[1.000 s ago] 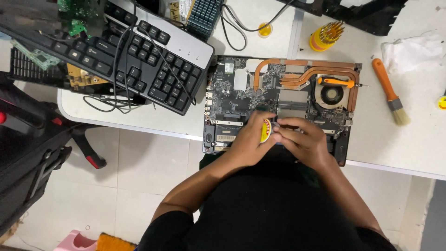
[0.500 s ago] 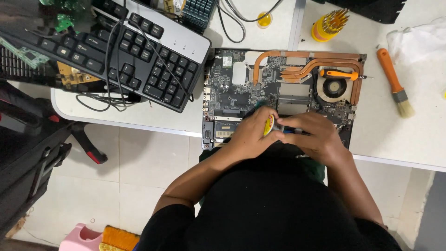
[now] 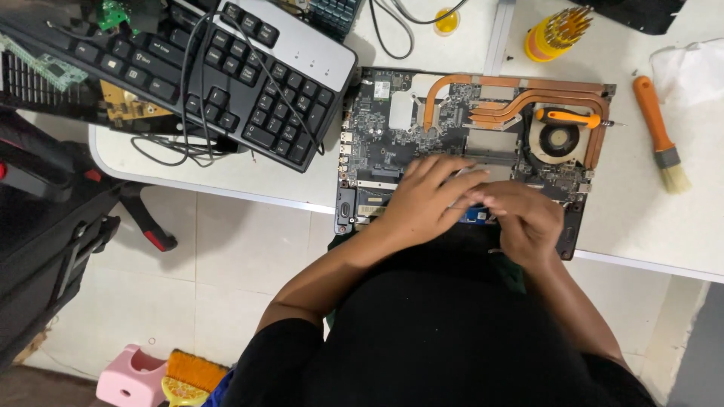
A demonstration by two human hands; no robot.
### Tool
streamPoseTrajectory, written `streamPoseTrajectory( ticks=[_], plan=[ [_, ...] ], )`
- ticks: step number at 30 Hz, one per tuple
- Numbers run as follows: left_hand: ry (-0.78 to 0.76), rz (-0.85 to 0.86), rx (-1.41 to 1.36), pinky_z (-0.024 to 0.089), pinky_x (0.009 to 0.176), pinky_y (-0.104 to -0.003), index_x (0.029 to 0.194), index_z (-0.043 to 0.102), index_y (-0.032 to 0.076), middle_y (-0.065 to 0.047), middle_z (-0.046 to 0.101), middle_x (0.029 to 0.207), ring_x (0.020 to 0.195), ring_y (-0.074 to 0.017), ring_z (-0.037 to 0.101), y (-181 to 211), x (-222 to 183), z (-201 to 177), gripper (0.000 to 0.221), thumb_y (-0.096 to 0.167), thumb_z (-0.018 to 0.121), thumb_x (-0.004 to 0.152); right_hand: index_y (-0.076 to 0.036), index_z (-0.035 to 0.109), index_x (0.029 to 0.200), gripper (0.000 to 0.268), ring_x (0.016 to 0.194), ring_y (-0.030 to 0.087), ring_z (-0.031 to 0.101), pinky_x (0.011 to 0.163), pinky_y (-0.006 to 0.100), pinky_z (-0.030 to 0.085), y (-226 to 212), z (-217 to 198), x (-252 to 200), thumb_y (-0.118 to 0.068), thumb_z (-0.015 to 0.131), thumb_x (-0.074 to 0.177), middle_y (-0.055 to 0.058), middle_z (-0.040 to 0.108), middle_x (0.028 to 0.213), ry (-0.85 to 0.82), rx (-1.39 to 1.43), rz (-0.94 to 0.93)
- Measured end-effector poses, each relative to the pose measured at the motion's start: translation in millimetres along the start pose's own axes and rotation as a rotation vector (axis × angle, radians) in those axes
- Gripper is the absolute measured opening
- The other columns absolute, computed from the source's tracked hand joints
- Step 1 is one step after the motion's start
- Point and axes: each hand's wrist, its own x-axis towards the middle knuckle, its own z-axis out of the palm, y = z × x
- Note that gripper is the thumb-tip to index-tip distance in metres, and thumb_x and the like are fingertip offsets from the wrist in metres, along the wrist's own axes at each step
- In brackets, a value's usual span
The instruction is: The person is disassembling a laptop by removing screws from the cooling system and then performing detailed soldering on the motherboard.
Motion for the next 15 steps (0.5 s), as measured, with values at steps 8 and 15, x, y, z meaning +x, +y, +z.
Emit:
streamPoseTrajectory(
  ticks=[8, 15],
  plan=[
    [0.155, 0.076, 0.088, 0.055, 0.081, -0.038, 0.083, 0.064, 0.016, -0.006, 0.068, 0.121, 0.103, -0.0289, 0.07, -32, 3, -13, 0.018, 0.029, 0.076, 0.086, 0.01, 0.072, 0.089, 0.016, 0.075, 0.037, 0.07, 0.069, 0.046, 0.057, 21, -17, -10, 0.001, 0.066, 0.1, 0.026, 0.071, 0.089, 0.094, -0.079, -0.209],
    [0.103, 0.101, 0.419, 0.043, 0.093, -0.041, 0.085, 0.062, 0.016, -0.005, 0.07, 0.119, 0.11, -0.0277, 0.064, -40, 7, -51, 0.021, 0.03, 0.074, 0.095, 0.002, 0.066, 0.103, 0.013, 0.071, 0.03, 0.068, 0.065, 0.039, 0.052, 19, -18, -4, -0.009, 0.061, 0.109, 0.018, 0.063, 0.085, 0.231, -0.213, -0.139]
  ],
)
